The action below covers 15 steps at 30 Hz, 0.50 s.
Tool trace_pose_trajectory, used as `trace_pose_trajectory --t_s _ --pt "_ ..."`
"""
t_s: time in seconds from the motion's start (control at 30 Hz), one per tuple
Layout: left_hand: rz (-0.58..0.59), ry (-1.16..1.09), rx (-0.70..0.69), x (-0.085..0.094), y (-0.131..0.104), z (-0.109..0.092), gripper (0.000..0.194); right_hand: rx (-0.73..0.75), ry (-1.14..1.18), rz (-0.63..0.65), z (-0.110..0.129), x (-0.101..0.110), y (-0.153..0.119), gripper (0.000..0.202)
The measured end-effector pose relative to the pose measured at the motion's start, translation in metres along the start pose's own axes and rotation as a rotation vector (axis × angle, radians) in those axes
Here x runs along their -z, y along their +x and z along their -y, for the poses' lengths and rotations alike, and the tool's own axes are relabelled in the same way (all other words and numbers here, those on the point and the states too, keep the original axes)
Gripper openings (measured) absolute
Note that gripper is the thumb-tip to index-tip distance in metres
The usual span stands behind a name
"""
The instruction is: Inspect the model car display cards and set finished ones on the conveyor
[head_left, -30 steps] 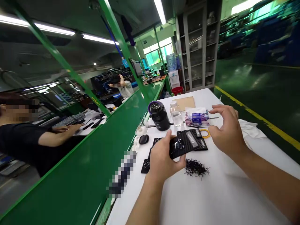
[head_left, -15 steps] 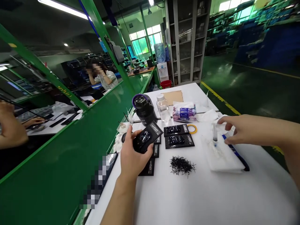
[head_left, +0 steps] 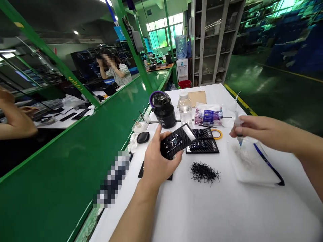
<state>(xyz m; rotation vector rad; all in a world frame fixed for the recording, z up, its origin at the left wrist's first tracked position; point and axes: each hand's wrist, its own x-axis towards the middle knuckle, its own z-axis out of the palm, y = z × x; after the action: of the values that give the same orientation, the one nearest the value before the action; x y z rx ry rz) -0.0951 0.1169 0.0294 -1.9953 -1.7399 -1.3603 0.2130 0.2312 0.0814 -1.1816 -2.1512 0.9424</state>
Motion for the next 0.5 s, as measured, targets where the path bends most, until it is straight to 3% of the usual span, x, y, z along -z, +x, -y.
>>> trace_pose_trajectory --t_s 0.13,0.27,0.33,0.4,0.5 --pt "0.114 -0.062 -0.009 -0.003 -0.004 -0.015 0.095 0.128 0.617 0.004 0.058 -0.012 0.0 0.02" --pt "0.12 -0.108 -0.021 -0.003 -0.007 -0.023 0.097 0.327 0.991 0.098 0.115 -0.055 0.008 0.016" --pt "0.091 -0.116 -0.044 -0.001 -0.008 -0.025 0.096 0.311 1.183 0.179 0.125 -0.075 0.015 0.009" --pt "0.072 -0.119 -0.085 0.0 -0.01 -0.027 0.095 0.282 1.318 0.245 0.124 -0.086 0.02 0.032" --pt "0.044 -0.111 -0.12 -0.001 -0.011 -0.03 0.098 0.283 1.329 0.268 0.116 -0.086 0.019 0.06"
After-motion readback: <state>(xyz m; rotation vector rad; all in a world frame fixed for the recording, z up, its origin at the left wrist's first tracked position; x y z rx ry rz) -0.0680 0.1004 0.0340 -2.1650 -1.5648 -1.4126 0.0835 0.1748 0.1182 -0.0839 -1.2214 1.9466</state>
